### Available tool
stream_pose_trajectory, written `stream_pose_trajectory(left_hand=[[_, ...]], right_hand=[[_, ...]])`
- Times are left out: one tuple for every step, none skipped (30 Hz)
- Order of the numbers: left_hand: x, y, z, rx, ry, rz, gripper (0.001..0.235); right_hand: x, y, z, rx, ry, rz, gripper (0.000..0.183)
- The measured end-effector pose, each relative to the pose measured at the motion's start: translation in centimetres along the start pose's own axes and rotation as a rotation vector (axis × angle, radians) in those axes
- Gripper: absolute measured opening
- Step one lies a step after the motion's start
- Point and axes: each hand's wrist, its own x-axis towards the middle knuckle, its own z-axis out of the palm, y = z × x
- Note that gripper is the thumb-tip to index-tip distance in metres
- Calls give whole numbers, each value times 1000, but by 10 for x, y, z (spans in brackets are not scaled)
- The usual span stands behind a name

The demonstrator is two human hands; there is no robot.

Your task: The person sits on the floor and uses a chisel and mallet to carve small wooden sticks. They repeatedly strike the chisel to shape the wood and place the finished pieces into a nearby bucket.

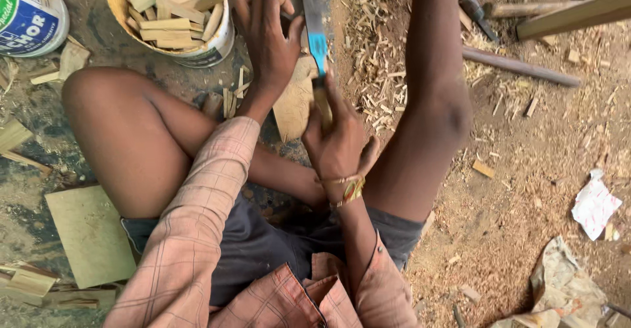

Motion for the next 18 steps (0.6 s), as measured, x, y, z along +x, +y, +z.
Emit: stream_pose_trajectory(left_hand=[[-5,2,-2,3,-11,-13,47],[-1,0,-2,6,-8,-12,47],[3,0,-2,9,-5,-10,47],[7,1,-2,-5,-15,-17,47],[9,3,-4,-19,-25,-23,47],[4,6,-7,-29,-44,-53,46],[2,7,-7,-34,-41,-60,46],[3,7,-8,-38,-37,-68,46],[4,6,-8,-42,-33,-76,46],[5,5,-8,-48,-20,-61,47],[6,6,-7,-54,-7,-47,47],[4,6,-8,-59,1,-42,48],[3,4,-9,-46,3,-38,47],[2,3,-6,-42,1,-37,46],[1,3,-3,-37,-1,-37,46],[-1,2,-1,-30,-2,-35,46],[-2,1,0,-22,-4,-33,47],[-3,0,-1,-10,-9,-29,47]], right_hand=[[2,-1,6,41,26,-2,53],[9,-3,11,86,65,-20,52],[7,-7,11,65,79,-39,52],[5,-13,9,46,97,-66,53],[8,-18,8,27,115,-92,53],[9,-20,3,76,118,-105,50],[11,-22,-1,125,121,-119,46],[14,-26,-8,175,121,-134,43],[15,-29,-18,141,21,69,45],[16,-32,-31,110,-86,272,46],[18,-34,-43,78,-199,471,48],[14,-36,-51,103,-151,353,47],[3,-38,-59,129,-104,234,46],[-7,-38,-63,147,-56,122,45],[-16,-38,-62,119,-27,93,45],[-26,-38,-60,87,1,60,45],[-32,-35,-58,56,28,26,45],[-32,-30,-56,38,12,20,45]])
